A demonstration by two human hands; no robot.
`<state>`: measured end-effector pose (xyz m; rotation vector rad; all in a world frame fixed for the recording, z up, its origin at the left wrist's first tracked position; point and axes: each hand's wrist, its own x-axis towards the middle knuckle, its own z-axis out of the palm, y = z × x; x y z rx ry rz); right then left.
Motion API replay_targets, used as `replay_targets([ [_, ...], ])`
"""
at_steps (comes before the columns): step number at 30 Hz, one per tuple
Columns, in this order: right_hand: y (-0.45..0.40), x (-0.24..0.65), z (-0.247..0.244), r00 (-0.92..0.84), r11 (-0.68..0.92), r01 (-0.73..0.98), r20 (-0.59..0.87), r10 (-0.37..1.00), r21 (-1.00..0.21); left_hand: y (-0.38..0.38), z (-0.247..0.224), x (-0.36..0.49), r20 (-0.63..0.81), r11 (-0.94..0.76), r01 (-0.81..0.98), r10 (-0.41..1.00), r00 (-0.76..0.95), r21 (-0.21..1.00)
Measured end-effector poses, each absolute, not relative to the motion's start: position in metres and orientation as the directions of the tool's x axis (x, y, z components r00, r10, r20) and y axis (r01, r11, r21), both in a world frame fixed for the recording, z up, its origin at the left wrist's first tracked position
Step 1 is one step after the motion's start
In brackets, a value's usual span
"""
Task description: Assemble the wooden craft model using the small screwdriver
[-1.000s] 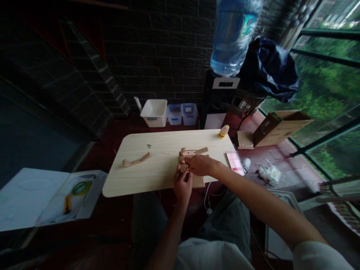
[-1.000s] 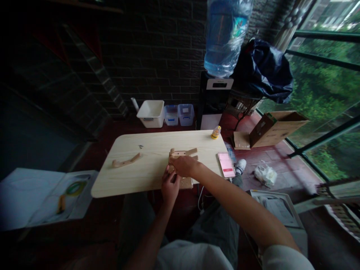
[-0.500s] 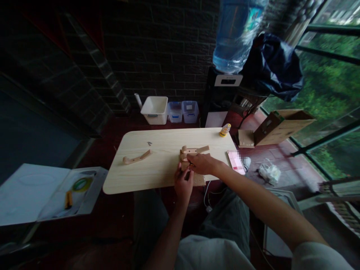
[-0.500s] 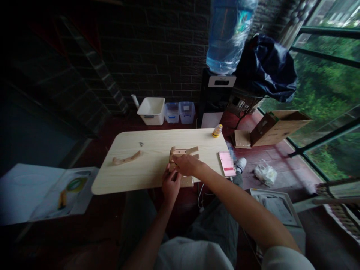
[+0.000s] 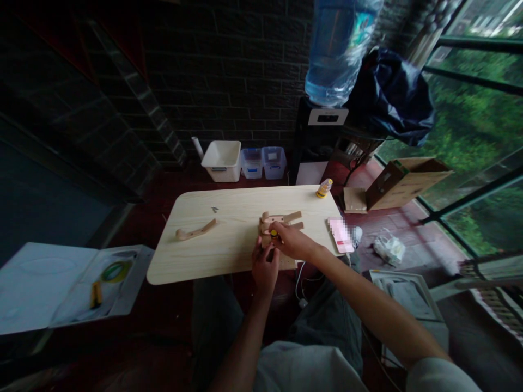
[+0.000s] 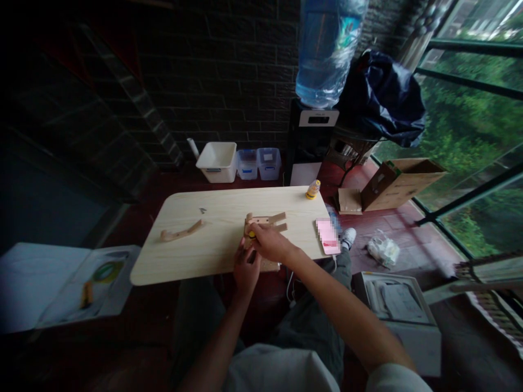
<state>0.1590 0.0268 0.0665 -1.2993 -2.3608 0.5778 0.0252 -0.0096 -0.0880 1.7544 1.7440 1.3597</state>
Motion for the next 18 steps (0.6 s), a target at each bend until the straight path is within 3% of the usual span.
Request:
replay_targets([
  [4, 0.009, 0.157, 0.047, -0.356, 0.412, 0.67, 0.219, 0.908, -0.618, -0.009, -0.091, 0.024, 0.386, -0.204, 0.585, 0.9, -0.204, 0.785],
  [11, -0.002, 0.154, 0.032, -0.289, 0.469, 0.578, 0.37, 0.883, -0.668, -0.009, -0.09, 0.021, 0.407, -0.25, 0.559, 0.896, -0.176, 0.791],
  [18, 0.005, 0.167, 0.043, -0.332, 0.464, 0.619, 0.325, 0.886, -0.633, -0.009, -0.084, 0.025, 0.425, -0.249, 0.573, 0.884, -0.195, 0.781],
])
